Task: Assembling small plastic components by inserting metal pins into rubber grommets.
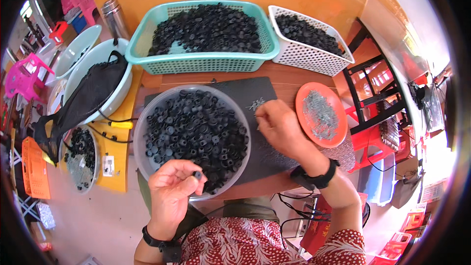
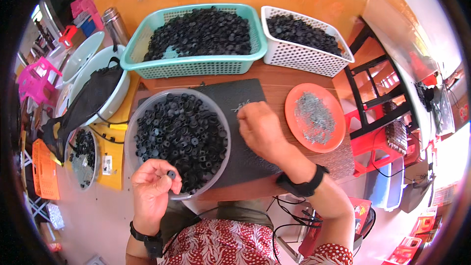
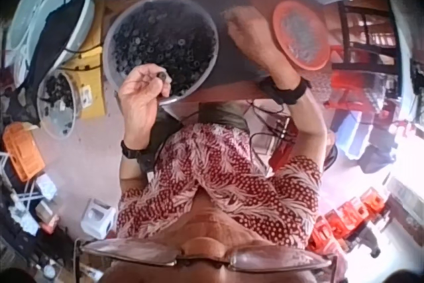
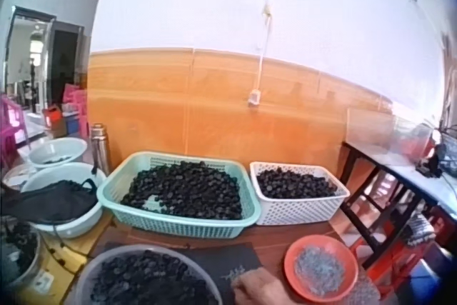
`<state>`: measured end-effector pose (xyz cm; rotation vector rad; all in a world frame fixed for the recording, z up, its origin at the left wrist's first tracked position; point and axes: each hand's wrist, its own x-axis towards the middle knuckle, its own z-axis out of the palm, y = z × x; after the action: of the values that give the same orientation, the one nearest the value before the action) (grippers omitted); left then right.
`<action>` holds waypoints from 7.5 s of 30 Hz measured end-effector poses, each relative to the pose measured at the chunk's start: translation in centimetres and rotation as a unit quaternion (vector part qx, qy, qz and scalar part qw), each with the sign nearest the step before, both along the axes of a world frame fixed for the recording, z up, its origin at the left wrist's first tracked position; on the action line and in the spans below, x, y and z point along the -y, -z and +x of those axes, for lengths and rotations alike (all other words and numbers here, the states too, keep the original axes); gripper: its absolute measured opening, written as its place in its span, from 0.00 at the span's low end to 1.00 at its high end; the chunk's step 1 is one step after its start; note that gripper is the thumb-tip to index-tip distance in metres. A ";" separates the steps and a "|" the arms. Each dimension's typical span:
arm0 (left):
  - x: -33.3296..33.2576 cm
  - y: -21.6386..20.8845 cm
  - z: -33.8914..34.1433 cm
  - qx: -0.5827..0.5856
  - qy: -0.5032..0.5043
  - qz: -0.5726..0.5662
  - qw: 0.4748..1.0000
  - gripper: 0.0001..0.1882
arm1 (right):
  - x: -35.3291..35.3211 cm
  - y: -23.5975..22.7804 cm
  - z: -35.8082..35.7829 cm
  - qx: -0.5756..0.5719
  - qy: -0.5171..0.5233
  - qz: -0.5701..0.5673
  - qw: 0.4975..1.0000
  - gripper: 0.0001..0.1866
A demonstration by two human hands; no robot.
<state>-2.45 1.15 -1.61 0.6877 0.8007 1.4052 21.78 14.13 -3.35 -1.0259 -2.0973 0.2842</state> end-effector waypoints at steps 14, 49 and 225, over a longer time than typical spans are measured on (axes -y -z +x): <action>0.4 -0.7 0.1 -0.013 0.030 -0.010 0.999 0.11 | 8.0 -6.8 -6.1 -0.205 -0.136 -0.464 0.851 0.11; 0.9 -1.1 -0.3 -0.154 -0.048 0.020 0.987 0.11 | 8.5 -6.4 -7.8 -0.267 -0.107 -0.519 0.805 0.10; -0.3 -2.3 -0.7 -0.280 0.061 0.046 0.957 0.16 | 10.1 -3.0 -7.1 -0.404 -0.107 -0.446 0.792 0.09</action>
<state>-3.14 1.41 0.71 1.2173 1.1126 1.1484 14.70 3.99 -0.33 -0.8845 -1.2130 1.6327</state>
